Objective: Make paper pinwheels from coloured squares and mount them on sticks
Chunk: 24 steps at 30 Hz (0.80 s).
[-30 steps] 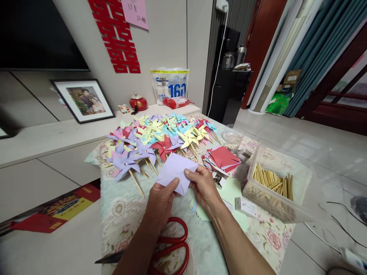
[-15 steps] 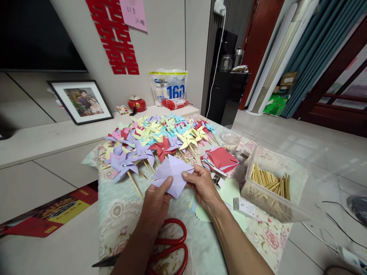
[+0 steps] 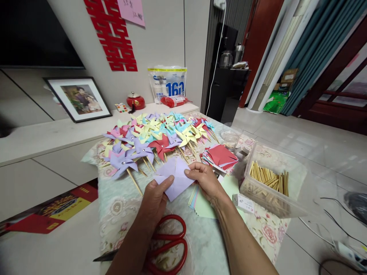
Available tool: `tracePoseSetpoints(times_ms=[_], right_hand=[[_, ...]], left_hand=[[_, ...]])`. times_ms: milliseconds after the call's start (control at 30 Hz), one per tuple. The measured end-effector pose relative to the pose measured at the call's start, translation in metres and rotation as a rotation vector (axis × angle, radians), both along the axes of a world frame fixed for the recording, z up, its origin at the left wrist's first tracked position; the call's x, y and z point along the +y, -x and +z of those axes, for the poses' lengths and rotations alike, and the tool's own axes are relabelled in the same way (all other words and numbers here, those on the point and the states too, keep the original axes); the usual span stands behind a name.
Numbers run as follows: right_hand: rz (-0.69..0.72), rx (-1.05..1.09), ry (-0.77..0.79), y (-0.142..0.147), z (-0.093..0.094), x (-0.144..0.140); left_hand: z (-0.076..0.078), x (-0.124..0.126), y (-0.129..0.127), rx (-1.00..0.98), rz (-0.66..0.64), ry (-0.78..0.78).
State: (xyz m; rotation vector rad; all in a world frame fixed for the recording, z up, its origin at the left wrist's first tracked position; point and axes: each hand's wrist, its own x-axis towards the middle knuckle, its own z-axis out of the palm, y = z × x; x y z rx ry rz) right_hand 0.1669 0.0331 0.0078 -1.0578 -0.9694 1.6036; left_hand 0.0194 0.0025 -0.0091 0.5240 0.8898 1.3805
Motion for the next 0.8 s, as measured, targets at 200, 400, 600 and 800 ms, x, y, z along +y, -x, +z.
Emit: tracePoseSetpoints(times_ms=[200,400,600,800], right_hand=[[-0.092,0.001,-0.022,0.004,-0.003,0.003],[-0.346,-0.255,-0.306,0.002,-0.014,0.004],[-0.364,-0.887,-0.84,0.007,-0.019,-0.005],[-0.063,-1.121,-1.07,0.017,-0.024,-0.008]], left_hand=[[-0.006,0.003,0.0,0.028,-0.006,-0.034],[-0.022,0.008,0.003,0.522,0.41,0.011],[-0.012,0.0,-0.008,0.251,0.036,-0.088],[-0.005,-0.001,-0.008,-0.078,-0.015,-0.141]])
